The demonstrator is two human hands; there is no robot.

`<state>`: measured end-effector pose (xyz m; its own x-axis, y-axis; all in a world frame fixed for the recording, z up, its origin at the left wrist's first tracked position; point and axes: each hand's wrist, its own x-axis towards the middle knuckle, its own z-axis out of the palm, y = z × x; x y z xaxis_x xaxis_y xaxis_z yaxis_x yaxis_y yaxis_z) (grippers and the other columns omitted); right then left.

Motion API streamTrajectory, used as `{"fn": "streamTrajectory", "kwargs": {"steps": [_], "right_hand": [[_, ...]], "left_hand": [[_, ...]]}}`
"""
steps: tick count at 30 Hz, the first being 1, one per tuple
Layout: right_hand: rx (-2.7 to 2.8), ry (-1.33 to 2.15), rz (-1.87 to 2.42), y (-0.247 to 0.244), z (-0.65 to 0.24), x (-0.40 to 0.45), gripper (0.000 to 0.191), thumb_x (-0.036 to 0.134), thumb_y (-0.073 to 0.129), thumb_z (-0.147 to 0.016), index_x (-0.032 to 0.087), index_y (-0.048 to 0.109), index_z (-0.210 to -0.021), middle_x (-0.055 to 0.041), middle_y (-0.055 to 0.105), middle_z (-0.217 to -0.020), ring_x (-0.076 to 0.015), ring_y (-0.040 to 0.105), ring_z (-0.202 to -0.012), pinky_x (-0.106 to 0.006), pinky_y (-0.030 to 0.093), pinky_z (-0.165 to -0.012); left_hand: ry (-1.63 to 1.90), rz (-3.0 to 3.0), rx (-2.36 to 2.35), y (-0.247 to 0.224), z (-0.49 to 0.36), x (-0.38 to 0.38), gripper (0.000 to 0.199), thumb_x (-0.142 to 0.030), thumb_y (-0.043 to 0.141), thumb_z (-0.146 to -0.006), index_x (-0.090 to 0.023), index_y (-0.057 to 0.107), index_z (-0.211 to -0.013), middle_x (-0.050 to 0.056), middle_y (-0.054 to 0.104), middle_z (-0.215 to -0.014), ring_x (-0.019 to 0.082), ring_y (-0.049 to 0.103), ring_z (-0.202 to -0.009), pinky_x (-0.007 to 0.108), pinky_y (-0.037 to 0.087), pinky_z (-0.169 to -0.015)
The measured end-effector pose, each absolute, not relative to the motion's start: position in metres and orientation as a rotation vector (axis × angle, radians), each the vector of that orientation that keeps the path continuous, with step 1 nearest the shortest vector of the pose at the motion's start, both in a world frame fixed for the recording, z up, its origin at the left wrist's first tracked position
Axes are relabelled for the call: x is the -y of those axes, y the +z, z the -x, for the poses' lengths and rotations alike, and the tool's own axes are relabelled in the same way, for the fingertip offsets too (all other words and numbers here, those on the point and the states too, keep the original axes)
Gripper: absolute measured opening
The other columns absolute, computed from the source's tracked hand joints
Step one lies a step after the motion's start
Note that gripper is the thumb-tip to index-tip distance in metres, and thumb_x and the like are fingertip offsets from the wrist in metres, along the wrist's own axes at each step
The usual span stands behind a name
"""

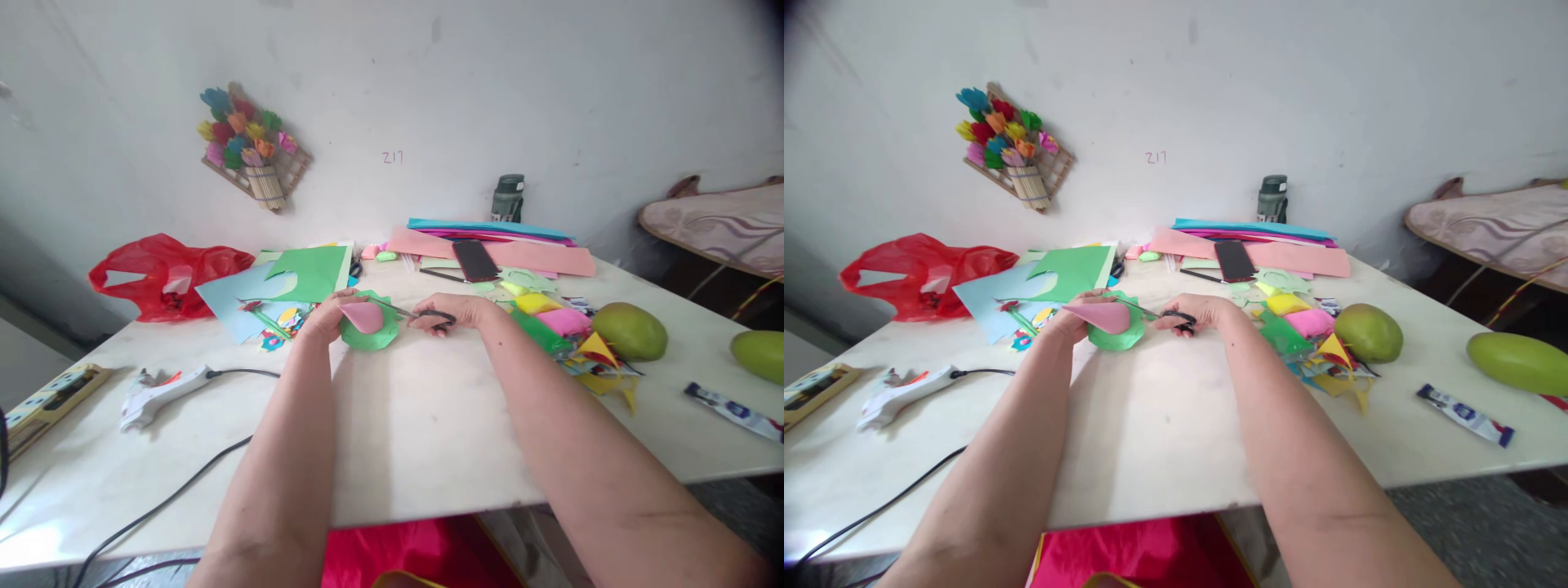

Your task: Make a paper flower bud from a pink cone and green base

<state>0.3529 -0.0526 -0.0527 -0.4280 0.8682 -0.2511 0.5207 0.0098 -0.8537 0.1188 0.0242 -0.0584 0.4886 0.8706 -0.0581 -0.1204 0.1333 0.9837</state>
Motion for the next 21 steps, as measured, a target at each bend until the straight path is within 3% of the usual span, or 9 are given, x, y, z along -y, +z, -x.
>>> {"fn": "streamTrajectory", "kwargs": {"steps": [12,21], "right_hand": [[1.883,1.421,1.407,-0.049,-0.349,0.055,0.024,0.037,0.064,-0.075,0.015,0.054,-0.070,0.0033,0.049,-0.049,-0.0060,0.040,-0.040,-0.020,0.027,-0.040],[1.753,1.429,1.314,-0.061,-0.353,0.045,0.016,0.030,0.058,-0.073,0.016,0.054,-0.068,0.0033,0.045,-0.046,-0.0077,0.040,-0.040,-0.021,0.026,-0.040]], "left_hand": [[0.925,-1.123,-0.788,-0.063,-0.124,-0.024,0.034,-0.018,0.080,-0.053,-0.015,0.062,-0.081,0.002,0.066,-0.073,0.013,0.060,-0.062,0.026,0.045,-0.061],[0.939,-1.162,-0.698,-0.060,-0.133,-0.017,0.032,-0.025,0.080,-0.052,-0.014,0.061,-0.076,0.000,0.063,-0.065,0.012,0.058,-0.060,0.025,0.045,-0.061]]}}
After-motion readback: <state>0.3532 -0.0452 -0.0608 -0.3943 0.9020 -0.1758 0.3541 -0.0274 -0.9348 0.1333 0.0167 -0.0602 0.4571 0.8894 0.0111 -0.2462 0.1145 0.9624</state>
